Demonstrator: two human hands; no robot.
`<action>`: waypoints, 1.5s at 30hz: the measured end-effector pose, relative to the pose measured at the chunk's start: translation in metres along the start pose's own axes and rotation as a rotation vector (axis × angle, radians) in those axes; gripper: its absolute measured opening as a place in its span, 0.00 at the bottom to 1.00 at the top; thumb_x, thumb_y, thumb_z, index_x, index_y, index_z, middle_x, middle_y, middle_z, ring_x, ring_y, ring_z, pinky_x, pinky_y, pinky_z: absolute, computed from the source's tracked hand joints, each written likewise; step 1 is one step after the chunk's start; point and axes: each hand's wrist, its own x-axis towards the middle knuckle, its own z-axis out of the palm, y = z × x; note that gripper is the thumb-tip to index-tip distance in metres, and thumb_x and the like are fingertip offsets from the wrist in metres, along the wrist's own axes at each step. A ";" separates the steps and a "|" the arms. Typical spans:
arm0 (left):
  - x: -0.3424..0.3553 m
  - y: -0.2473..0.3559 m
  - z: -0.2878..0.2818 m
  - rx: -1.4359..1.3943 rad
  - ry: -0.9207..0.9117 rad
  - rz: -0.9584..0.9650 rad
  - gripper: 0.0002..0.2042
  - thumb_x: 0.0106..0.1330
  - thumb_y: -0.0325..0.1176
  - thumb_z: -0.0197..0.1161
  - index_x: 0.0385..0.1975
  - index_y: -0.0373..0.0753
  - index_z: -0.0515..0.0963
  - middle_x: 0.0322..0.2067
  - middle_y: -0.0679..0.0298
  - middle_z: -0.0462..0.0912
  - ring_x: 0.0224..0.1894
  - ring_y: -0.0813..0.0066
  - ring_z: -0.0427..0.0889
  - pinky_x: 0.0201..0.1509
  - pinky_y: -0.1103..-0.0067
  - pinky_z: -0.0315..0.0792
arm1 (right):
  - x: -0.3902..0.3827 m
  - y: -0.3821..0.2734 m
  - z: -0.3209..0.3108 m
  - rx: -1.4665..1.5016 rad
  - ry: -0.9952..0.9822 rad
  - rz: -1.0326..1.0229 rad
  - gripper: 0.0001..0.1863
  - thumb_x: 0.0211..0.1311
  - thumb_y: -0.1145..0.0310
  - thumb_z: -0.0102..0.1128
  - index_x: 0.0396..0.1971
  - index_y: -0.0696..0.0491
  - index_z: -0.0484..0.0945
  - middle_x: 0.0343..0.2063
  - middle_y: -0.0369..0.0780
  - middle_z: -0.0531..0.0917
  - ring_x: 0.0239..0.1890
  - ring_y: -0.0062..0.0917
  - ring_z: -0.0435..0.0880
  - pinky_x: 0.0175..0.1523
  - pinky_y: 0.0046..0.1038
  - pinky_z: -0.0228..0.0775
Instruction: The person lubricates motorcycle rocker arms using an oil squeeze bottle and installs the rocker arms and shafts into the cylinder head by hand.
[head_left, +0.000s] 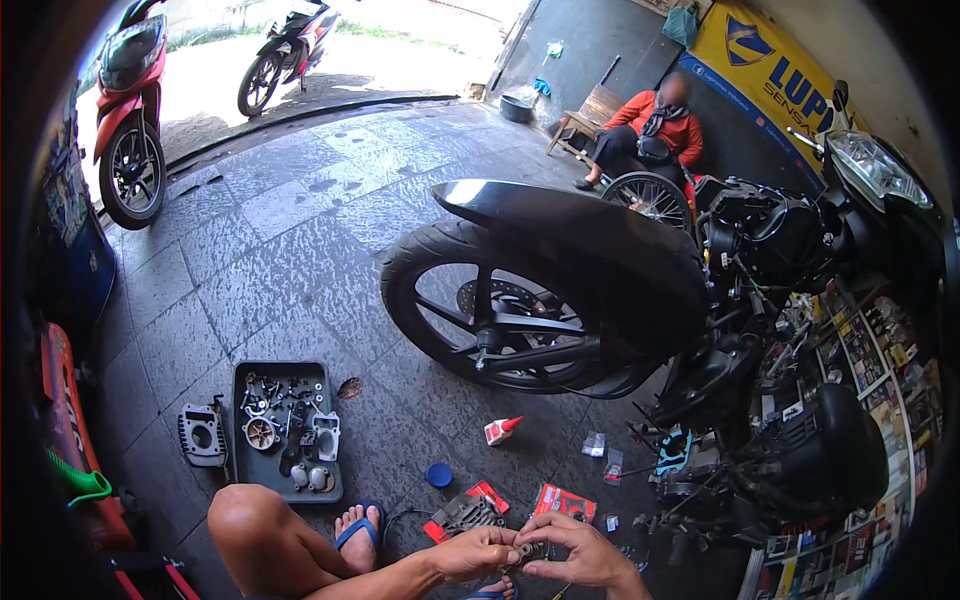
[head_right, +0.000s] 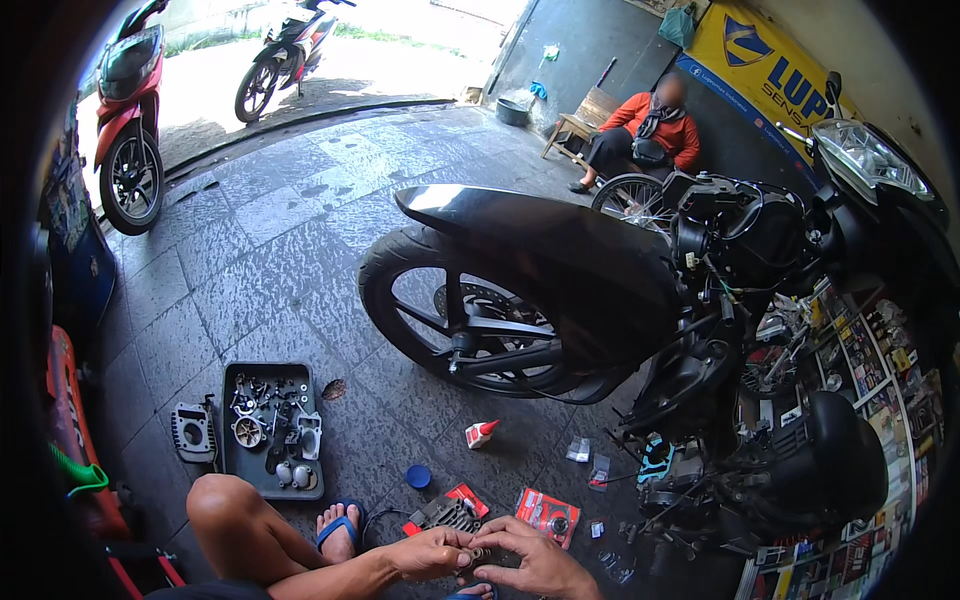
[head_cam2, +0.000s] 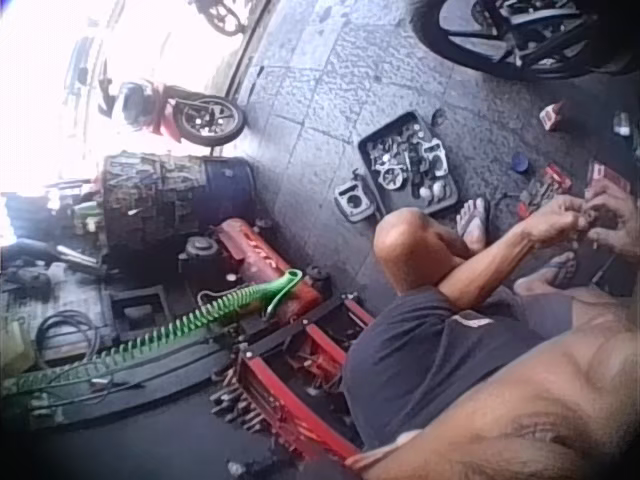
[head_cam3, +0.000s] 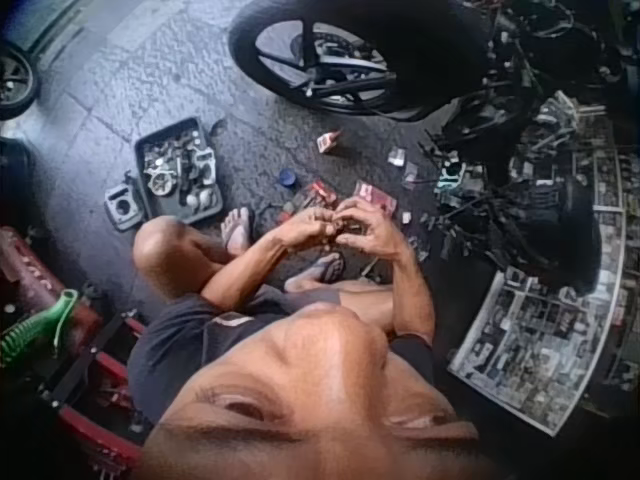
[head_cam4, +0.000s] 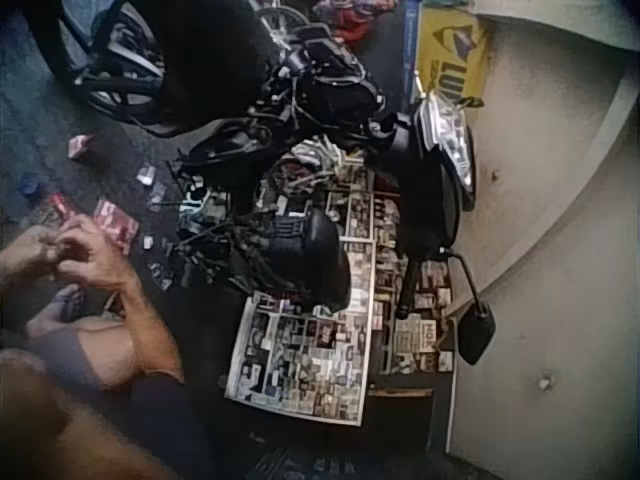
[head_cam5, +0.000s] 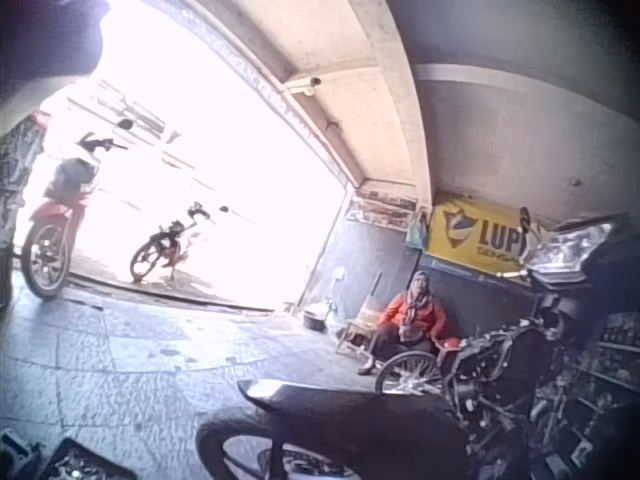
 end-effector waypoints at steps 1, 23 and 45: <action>0.001 -0.002 -0.002 -0.024 -0.004 0.003 0.16 0.67 0.33 0.62 0.51 0.34 0.72 0.40 0.68 0.78 0.42 0.81 0.77 0.46 0.80 0.72 | 0.001 -0.002 0.001 -0.042 0.002 0.009 0.19 0.50 0.71 0.73 0.44 0.56 0.82 0.44 0.41 0.79 0.50 0.29 0.79 0.56 0.31 0.71; -0.002 0.010 0.005 0.079 -0.115 -0.081 0.14 0.67 0.35 0.63 0.44 0.31 0.75 0.36 0.65 0.79 0.35 0.80 0.81 0.45 0.76 0.78 | -0.004 -0.003 0.001 -0.082 -0.046 0.011 0.16 0.48 0.71 0.75 0.40 0.56 0.84 0.40 0.40 0.82 0.46 0.28 0.82 0.51 0.29 0.75; 0.001 0.007 0.000 0.069 -0.106 -0.023 0.14 0.66 0.35 0.63 0.45 0.34 0.75 0.36 0.67 0.78 0.38 0.81 0.77 0.45 0.79 0.72 | -0.009 -0.011 -0.007 -0.108 0.062 0.024 0.16 0.50 0.71 0.73 0.40 0.54 0.84 0.40 0.38 0.81 0.45 0.27 0.81 0.51 0.28 0.74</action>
